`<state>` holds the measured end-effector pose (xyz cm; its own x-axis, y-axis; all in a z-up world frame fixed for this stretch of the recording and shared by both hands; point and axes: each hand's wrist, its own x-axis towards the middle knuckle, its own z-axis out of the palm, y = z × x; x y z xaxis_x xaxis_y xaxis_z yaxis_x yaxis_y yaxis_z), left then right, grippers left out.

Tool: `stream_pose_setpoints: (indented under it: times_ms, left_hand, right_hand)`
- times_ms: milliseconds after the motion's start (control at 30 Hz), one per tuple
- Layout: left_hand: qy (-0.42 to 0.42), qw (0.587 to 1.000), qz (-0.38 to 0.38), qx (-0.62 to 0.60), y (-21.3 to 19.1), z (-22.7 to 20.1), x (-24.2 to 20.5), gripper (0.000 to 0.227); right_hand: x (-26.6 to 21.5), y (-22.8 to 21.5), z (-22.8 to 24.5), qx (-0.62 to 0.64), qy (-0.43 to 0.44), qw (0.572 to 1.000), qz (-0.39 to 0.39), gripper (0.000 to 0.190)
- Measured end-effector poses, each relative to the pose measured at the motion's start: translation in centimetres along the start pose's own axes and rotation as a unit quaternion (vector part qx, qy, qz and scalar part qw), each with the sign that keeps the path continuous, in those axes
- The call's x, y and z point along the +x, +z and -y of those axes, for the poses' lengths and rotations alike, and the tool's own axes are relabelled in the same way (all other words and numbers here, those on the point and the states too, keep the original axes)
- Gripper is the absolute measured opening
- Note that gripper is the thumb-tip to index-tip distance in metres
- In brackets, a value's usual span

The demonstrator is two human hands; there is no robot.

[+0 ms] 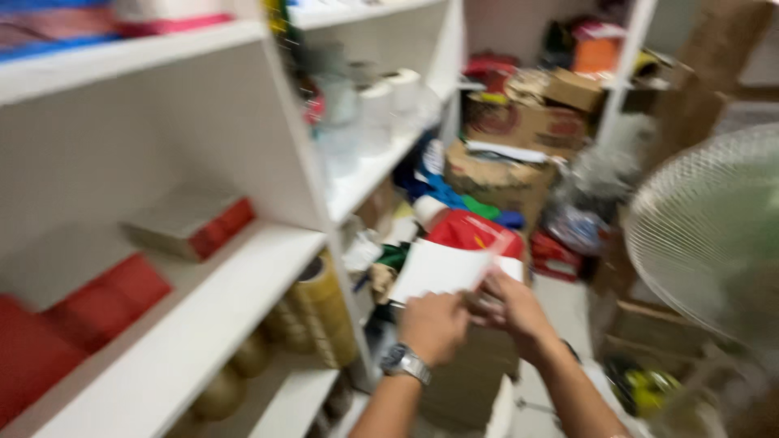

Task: The person organizes stacks of paper pads on a shelf by hand, moving some pads to a different stack on top of a cardboard box.

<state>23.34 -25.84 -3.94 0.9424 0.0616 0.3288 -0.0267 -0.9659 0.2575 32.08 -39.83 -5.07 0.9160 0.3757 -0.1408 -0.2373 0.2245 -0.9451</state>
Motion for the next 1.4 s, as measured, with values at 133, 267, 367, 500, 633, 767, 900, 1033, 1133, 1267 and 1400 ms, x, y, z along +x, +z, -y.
stream_pose_setpoints:
  times_ms: [133, 267, 367, 500, 633, 767, 900, 1033, 1133, 1267, 1400]
  left_hand:
    - [0.04, 0.999, -0.006, -0.027, 0.8, 1.7, -1.3, 0.038]
    - [0.055, 0.998, 0.02, 0.008, -2.0, 3.5, -3.9, 0.052]
    - [0.021, 0.998, 0.053, 0.006, -4.5, 6.8, -6.1, 0.058]
    - [-0.035, 0.997, -0.03, 0.061, -10.3, 11.8, -9.7, 0.064]
    - [-0.161, 0.977, -0.061, 0.126, -16.5, 15.8, -14.6, 0.057]
    - [-0.254, 0.949, -0.02, 0.186, -17.2, 20.5, -18.9, 0.062]
    - [-0.255, 0.944, -0.016, 0.21, -17.2, 22.0, -20.9, 0.071]
    - [-0.278, 0.944, -0.005, 0.178, -17.3, 22.0, -20.6, 0.075]
    - [-0.28, 0.95, 0.007, 0.137, -18.7, 21.2, -20.7, 0.071]
    - [-0.267, 0.952, -0.024, 0.146, -17.8, 22.4, -20.6, 0.068]
    - [-0.266, 0.952, -0.004, 0.152, -17.9, 22.4, -20.5, 0.059]
  right_hand:
    - [0.1, 0.2, 0.1, -0.016, -0.011, 1.0, 0.024, 0.024]
    - [2.6, -0.7, -2.3, -0.083, -0.055, 0.995, 0.017, 0.009]
    - [0.8, 1.7, -0.7, -0.047, -0.058, 0.997, 0.022, 0.023]
    - [-1.9, 7.0, 1.9, -0.012, -0.042, 0.998, 0.049, 0.027]
    - [-4.0, 14.9, 4.0, 0.059, -0.041, 0.988, 0.14, 0.04]
    - [-0.9, 23.6, 4.1, 0.107, -0.073, 0.973, 0.19, 0.037]
    - [0.3, 33.3, 6.0, 0.15, -0.085, 0.957, 0.235, 0.036]
    - [4.1, 40.7, 4.8, 0.231, -0.078, 0.932, 0.27, 0.039]
    - [8.8, 45.1, 0.5, 0.262, -0.018, 0.938, 0.228, 0.017]
    - [12.1, 47.4, -4.4, 0.199, 0.067, 0.958, 0.194, 0.015]
    - [9.9, 47.5, -4.7, 0.225, 0.037, 0.938, 0.26, 0.054]
